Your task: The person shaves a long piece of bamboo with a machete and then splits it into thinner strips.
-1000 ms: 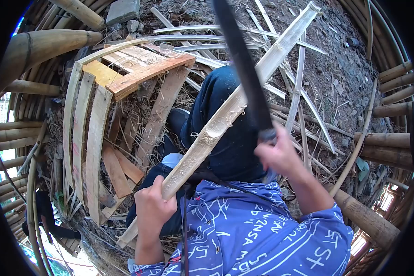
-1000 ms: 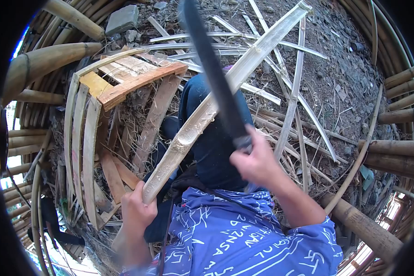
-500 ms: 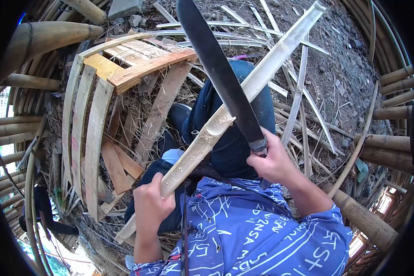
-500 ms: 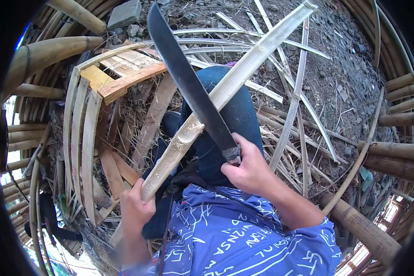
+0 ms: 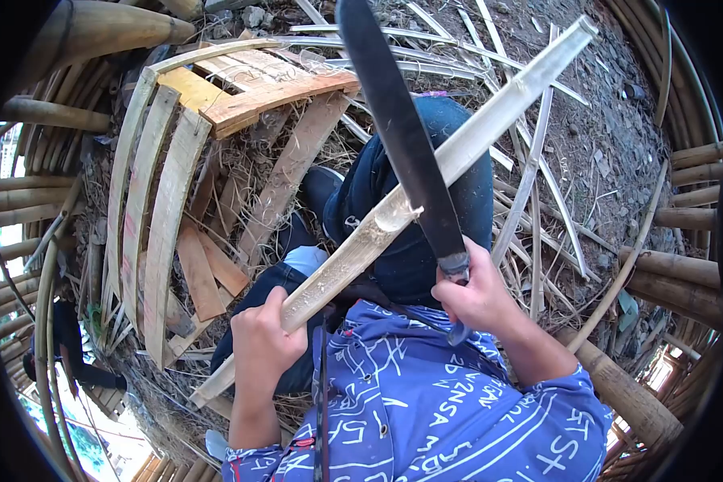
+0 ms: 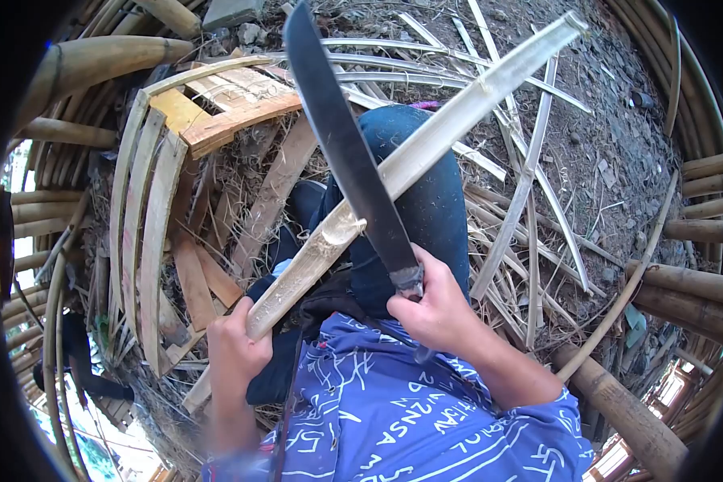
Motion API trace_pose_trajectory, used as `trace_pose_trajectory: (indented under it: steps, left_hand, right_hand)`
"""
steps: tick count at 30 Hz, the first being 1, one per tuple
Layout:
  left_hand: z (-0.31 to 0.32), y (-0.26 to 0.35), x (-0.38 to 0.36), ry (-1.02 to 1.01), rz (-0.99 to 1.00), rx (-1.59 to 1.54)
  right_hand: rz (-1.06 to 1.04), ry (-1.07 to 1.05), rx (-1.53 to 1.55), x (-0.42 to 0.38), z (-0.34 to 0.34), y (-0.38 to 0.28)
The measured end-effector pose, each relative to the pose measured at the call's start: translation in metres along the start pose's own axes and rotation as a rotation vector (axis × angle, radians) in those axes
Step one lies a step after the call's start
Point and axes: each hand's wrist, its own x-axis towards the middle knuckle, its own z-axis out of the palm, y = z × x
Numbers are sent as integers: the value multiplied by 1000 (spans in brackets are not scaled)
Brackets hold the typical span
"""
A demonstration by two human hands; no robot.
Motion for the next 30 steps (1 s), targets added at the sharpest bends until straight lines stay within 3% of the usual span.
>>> trace_pose_trajectory:
  steps: [9,13,17,19,21,23,25,27,30]
  left_hand:
    - [4,-7,-4,5,-22,-34]
    - [3,-4,-4,16,-39,-68]
    - [1,-10,-3,5,-57,-74]
    - [-3,-5,-4,-24,-107,-143]
    - [-2,-4,-2,-34,-123,-141]
    - [-2,-6,0,-44,-129,-134]
    - [-1,-9,-3,-30,-107,-149]
    - [-3,-7,-3,-41,-113,-157]
    - [-3,-9,-4,-9,-114,-142]
  right_hand:
    - [-55,-24,-36,-5,1,1]
    - [61,-1,42,-6,-3,4]
    - [-29,-70,-74,-8,-2,11]
    - [-33,11,-35,-4,-6,11]
    - [169,-24,71,-13,0,19]
    - [-31,-110,-17,-13,4,20]
    - [31,-87,-94,-12,-2,12]
    - [106,-24,62,-11,-3,14]
    - [-29,-107,-29,-14,9,15]
